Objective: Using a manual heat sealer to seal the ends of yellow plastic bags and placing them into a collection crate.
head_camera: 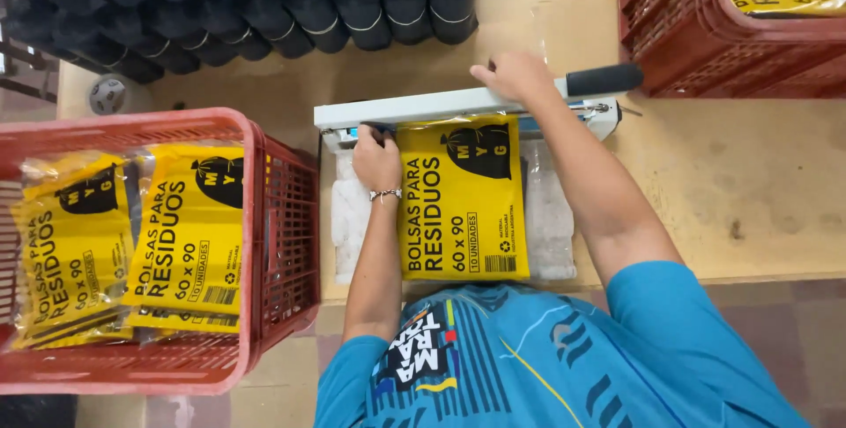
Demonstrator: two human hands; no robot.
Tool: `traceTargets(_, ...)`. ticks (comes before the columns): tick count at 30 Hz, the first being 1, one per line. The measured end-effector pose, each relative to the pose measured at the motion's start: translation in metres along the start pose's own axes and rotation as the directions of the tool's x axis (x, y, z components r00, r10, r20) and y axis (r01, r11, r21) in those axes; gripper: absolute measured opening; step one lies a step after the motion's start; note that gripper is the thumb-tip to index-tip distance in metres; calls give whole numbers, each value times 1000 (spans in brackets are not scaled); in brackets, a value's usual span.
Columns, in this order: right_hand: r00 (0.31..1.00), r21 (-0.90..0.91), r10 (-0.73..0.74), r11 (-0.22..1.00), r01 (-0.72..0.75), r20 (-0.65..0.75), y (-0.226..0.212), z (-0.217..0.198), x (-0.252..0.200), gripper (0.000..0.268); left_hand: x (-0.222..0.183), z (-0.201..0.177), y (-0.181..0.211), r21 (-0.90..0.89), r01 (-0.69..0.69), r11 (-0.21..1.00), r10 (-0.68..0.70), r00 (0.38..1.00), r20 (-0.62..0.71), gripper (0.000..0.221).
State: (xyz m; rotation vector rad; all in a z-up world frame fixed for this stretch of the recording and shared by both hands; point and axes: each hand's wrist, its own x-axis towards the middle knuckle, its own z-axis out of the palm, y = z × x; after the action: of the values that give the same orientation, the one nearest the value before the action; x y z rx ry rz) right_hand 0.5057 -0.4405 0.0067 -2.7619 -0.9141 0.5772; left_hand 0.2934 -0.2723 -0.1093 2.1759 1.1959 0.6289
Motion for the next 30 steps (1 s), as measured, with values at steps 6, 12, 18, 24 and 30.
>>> traceTargets(6, 1000, 73, -17, 997, 17, -7, 22, 34, 15, 74, -7, -3, 4, -46, -35, 998, 32, 998, -59, 18)
traceTargets(12, 998, 106, 38, 993, -43, 53, 13, 25, 2, 80, -46, -63, 33, -135, -183, 974, 181, 983, -23, 23)
traceTargets(18, 999, 55, 11, 998, -14, 41, 33, 47, 20, 77, -103, -216, 48, -179, -298, 938, 314, 947, 69, 24)
traceTargets(24, 999, -1, -4, 1000, 4, -38, 41, 55, 22, 71, -1, -324, -18, 252, -283, 926, 275, 959, 67, 12)
traceTargets(30, 995, -35, 91, 995, -92, -34, 13, 35, 4, 67, 137, -309, -194, 587, -72, 807, -4, 992, 129, 34)
